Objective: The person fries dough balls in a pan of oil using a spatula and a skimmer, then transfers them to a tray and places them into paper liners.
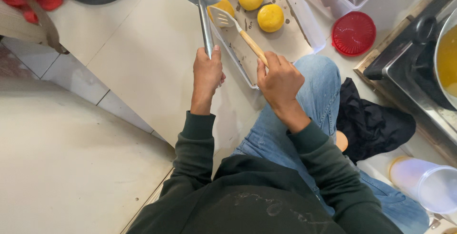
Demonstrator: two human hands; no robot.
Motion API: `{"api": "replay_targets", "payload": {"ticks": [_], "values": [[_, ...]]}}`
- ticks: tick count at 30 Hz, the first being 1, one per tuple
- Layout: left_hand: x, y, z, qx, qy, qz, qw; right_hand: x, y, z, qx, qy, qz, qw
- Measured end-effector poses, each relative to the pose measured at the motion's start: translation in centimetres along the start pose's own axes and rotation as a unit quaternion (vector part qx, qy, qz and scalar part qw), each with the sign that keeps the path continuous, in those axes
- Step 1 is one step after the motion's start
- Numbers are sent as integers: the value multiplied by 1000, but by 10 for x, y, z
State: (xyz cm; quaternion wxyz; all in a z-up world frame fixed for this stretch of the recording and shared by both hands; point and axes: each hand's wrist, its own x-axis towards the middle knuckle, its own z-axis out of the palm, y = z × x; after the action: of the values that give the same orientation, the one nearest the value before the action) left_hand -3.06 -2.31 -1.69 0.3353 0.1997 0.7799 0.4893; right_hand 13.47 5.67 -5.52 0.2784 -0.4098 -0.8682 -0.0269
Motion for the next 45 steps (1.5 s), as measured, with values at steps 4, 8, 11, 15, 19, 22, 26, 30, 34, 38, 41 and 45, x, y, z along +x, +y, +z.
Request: {"api": "replay_targets", "payload": {"ticks": [4, 8, 11, 15, 19, 22, 26, 30, 34, 38, 41, 45], "values": [[-1, 4, -2, -11, 0, -22, 1000, -3, -4, 5, -4, -8, -15, 1000], [-1, 2, -4, -2, -7, -2, 1000, -3, 2, 2, -28, -8, -17, 999], [-2, 3, -4, -6, -8, -27, 1000, 0, 8, -8, -24, -9, -10, 1000], [-4, 3, -4, -1, -10, 24, 1000, 0, 25, -26, -50, 9, 25, 998], [-3, 0, 1, -10, -14, 10, 1000, -4, 49, -56, -113, 20, 35, 993], [-5, 1, 6, -8, -27, 17, 999, -16, 76, -59, -124, 22, 12, 992], [-6, 1, 14, -3, -36, 18, 999, -23, 85, -79, -131, 11, -14, 991], [-9, 4, 20, 1, -44, 18, 999, -28, 94, -69, -119, 0, -35, 992], [-11, 7, 23, 7, -46, 28, 999, -29, 99, -54, -133, 9, -44, 990], [-11, 9, 27, 4, -52, 24, 998, -23, 104, -49, -118, 18, -36, 992], [-12, 10, 31, 10, -55, 15, 998, -20, 107, -45, -145, 32, -25, 989], [-16, 14, 35, -3, -60, 17, 998, -18, 103, -54, -126, 36, 4, 991]]}}
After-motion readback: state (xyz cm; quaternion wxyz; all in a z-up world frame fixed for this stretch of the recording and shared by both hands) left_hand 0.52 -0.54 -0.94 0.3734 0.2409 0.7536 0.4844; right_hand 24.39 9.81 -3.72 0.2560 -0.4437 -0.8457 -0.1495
